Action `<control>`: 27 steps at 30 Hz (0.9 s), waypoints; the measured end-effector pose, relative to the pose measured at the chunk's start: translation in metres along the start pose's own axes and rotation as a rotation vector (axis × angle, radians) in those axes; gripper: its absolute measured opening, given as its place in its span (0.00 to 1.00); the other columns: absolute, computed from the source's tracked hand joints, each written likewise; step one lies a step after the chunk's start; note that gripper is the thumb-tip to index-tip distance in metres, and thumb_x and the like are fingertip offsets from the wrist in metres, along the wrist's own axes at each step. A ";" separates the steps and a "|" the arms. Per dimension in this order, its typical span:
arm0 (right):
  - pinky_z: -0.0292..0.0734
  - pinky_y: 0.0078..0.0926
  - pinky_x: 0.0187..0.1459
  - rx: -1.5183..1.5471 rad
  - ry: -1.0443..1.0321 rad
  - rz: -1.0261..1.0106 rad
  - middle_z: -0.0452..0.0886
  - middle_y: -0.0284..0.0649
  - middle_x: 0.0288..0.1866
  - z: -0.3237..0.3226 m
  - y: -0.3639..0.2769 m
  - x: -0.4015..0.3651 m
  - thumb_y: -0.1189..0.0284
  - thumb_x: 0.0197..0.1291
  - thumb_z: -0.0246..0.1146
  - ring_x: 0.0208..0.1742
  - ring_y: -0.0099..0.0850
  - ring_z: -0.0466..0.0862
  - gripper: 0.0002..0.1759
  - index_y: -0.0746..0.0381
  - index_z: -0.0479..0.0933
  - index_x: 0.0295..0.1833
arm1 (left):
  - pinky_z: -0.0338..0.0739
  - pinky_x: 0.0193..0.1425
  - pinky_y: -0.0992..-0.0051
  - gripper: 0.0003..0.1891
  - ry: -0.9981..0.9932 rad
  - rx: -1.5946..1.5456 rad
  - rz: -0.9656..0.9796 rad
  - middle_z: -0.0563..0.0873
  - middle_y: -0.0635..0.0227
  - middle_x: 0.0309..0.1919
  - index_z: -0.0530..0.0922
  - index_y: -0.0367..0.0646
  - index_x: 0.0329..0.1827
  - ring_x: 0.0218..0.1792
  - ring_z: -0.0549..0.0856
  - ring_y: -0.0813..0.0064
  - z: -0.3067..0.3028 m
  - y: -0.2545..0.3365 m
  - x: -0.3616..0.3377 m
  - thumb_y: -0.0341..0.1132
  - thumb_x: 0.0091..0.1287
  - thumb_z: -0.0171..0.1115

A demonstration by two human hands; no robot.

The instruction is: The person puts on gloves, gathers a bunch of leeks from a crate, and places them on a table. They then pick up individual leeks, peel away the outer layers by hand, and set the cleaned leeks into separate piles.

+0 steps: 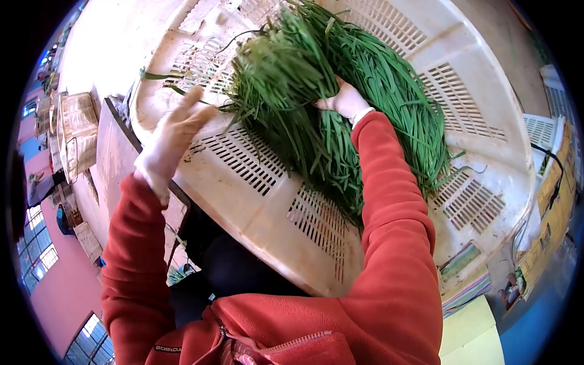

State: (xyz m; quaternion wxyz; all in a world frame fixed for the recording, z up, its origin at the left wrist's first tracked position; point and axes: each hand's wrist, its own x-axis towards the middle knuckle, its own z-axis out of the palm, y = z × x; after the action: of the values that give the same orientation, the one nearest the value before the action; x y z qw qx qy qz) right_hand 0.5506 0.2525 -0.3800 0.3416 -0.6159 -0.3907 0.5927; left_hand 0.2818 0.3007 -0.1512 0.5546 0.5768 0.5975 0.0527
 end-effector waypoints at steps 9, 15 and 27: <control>0.73 0.27 0.56 0.251 -0.257 -0.046 0.82 0.39 0.48 -0.037 0.052 0.032 0.82 0.50 0.66 0.49 0.29 0.81 0.22 0.67 0.76 0.54 | 0.77 0.45 0.67 0.17 -0.245 0.450 -0.548 0.81 0.54 0.51 0.76 0.40 0.54 0.42 0.82 0.60 0.037 -0.028 0.141 0.41 0.70 0.50; 0.73 0.29 0.58 0.519 -0.286 -0.073 0.82 0.43 0.47 -0.035 0.058 0.028 0.85 0.49 0.64 0.48 0.32 0.82 0.27 0.69 0.72 0.58 | 0.72 0.55 0.73 0.27 -0.092 0.248 -0.314 0.82 0.60 0.51 0.73 0.43 0.60 0.49 0.81 0.66 0.068 -0.184 0.237 0.54 0.69 0.48; 0.73 0.28 0.54 0.241 -0.102 0.020 0.79 0.40 0.54 -0.030 0.031 -0.016 0.76 0.62 0.60 0.52 0.30 0.78 0.19 0.67 0.73 0.59 | 0.45 0.74 0.60 0.52 0.095 -0.586 -0.217 0.52 0.57 0.74 0.50 0.43 0.75 0.74 0.51 0.61 0.138 -0.078 0.168 0.74 0.58 0.46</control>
State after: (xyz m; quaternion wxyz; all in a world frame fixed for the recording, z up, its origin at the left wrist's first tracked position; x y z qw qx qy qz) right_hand 0.5828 0.2251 -0.3976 0.3870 -0.5433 -0.3274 0.6691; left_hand 0.3795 0.3215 -0.3590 0.6709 0.3224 0.6402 0.1901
